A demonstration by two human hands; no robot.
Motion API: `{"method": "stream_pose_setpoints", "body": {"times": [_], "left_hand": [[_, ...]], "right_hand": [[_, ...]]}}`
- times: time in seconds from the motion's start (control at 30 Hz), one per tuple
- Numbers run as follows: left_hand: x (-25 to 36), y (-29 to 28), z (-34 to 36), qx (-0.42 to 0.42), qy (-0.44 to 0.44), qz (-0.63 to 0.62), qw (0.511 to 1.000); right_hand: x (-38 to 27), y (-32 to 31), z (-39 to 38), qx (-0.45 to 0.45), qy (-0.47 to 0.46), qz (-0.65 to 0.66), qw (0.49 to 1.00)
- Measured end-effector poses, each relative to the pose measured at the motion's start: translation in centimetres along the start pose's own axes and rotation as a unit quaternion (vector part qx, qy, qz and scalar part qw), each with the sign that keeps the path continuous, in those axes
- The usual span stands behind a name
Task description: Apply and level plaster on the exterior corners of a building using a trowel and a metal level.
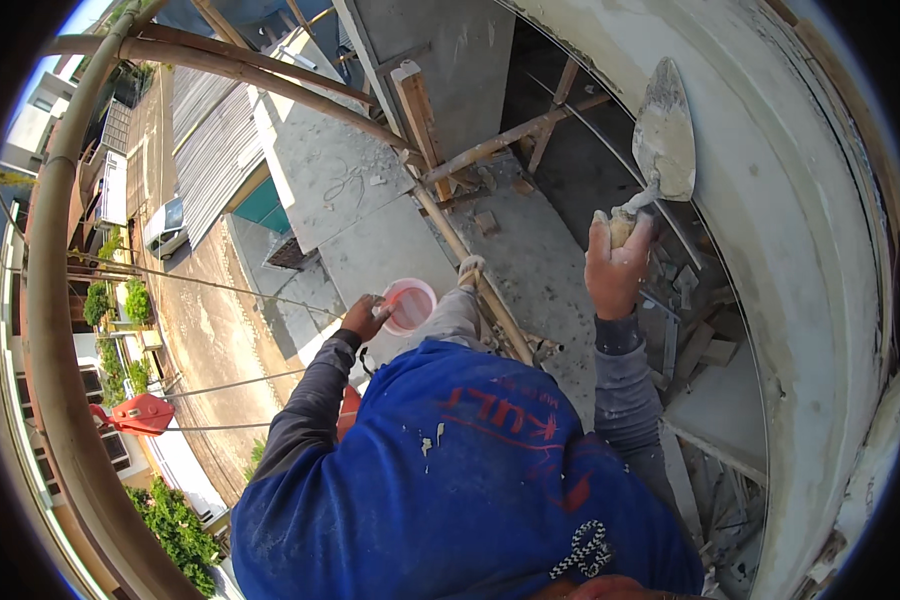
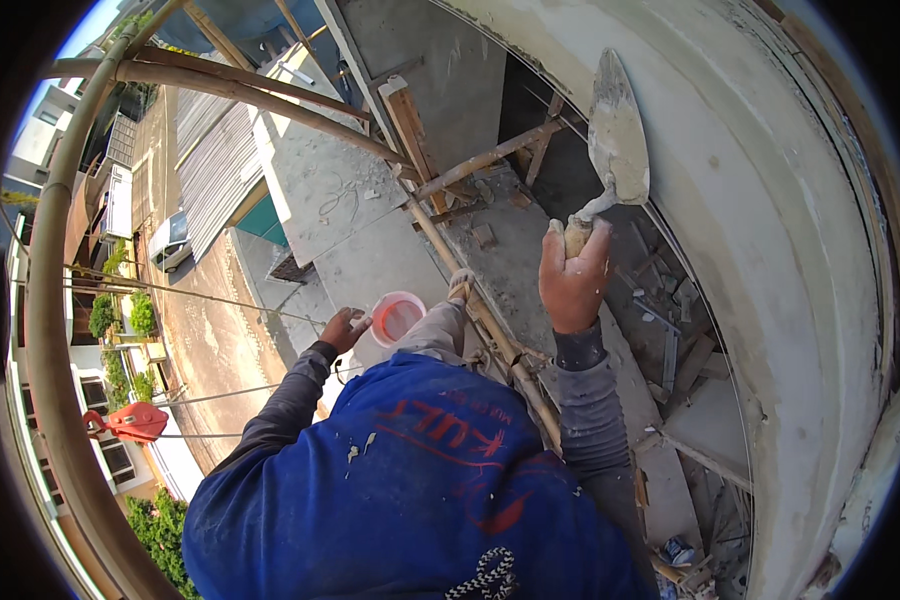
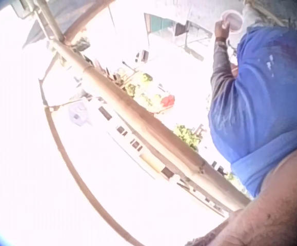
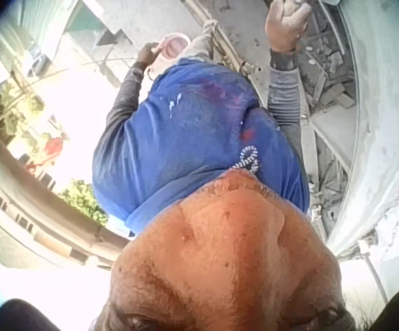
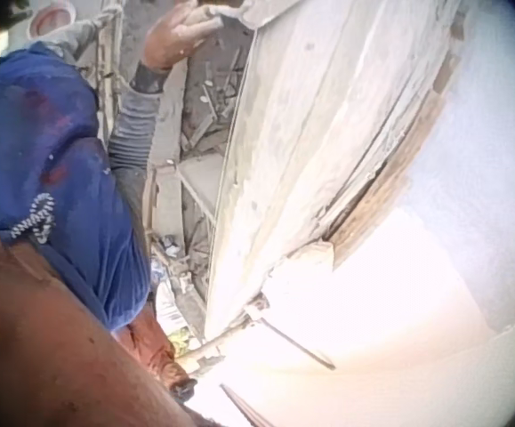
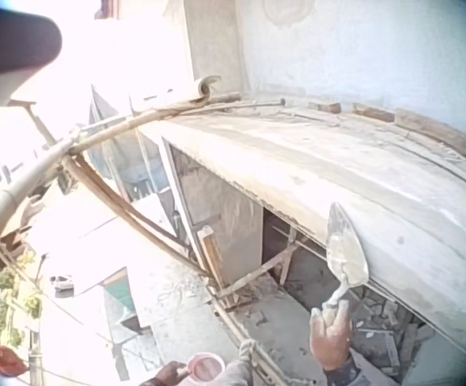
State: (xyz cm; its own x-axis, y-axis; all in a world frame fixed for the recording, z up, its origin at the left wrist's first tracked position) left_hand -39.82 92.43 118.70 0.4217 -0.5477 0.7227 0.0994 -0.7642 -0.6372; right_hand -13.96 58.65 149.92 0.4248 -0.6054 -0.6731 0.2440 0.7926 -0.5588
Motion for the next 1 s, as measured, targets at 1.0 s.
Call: {"method": "stream_pose_setpoints", "body": {"times": [1.0], "left_hand": [[-1.4,-4.6,34.7,-0.146,0.152,0.083,0.974]], "right_hand": [[-3.1,4.5,2.6,0.068,0.079,-0.054,0.993]]}}
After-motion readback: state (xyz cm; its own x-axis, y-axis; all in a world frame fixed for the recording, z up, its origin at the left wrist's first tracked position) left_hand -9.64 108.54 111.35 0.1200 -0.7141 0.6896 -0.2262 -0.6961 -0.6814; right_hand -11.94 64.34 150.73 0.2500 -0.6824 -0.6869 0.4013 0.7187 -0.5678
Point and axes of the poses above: each hand's wrist, its own z-axis towards the middle knuckle, its own y-axis out of the palm, x = y × z, the point moved 8 cm from there along z, towards the middle knuckle, and after that the axes turned 11 degrees about -z, right-handed, at the moved point
